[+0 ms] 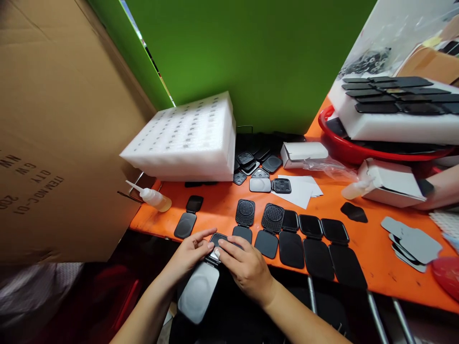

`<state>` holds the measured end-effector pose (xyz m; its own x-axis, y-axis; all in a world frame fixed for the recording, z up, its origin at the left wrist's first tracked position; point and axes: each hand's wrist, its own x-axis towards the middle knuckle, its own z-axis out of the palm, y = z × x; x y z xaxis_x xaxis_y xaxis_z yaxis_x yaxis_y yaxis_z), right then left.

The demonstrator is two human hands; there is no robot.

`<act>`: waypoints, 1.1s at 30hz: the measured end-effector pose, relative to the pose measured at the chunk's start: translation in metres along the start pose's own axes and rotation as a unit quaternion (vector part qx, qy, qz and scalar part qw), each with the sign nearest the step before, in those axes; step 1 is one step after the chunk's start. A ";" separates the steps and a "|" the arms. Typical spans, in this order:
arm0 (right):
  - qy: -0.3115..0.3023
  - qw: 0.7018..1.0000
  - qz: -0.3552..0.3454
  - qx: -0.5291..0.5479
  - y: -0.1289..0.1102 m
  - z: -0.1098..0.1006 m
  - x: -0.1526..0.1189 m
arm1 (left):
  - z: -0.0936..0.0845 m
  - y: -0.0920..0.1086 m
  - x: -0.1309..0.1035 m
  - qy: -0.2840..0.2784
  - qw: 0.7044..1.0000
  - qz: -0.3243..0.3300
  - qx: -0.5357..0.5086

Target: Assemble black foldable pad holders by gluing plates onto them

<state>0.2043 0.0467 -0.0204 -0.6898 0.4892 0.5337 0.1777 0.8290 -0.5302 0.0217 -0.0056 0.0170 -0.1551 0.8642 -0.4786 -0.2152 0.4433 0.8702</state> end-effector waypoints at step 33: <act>0.057 0.619 0.551 0.557 -0.024 0.002 0.012 | -0.058 0.029 0.067 0.300 0.812 0.079 0.494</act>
<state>0.1902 0.0316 -0.0026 -0.5147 0.6596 -0.5477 -0.1408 -0.6952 -0.7049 -0.0504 0.0512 0.0038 -0.6107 0.7891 -0.0657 0.6863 0.5689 0.4531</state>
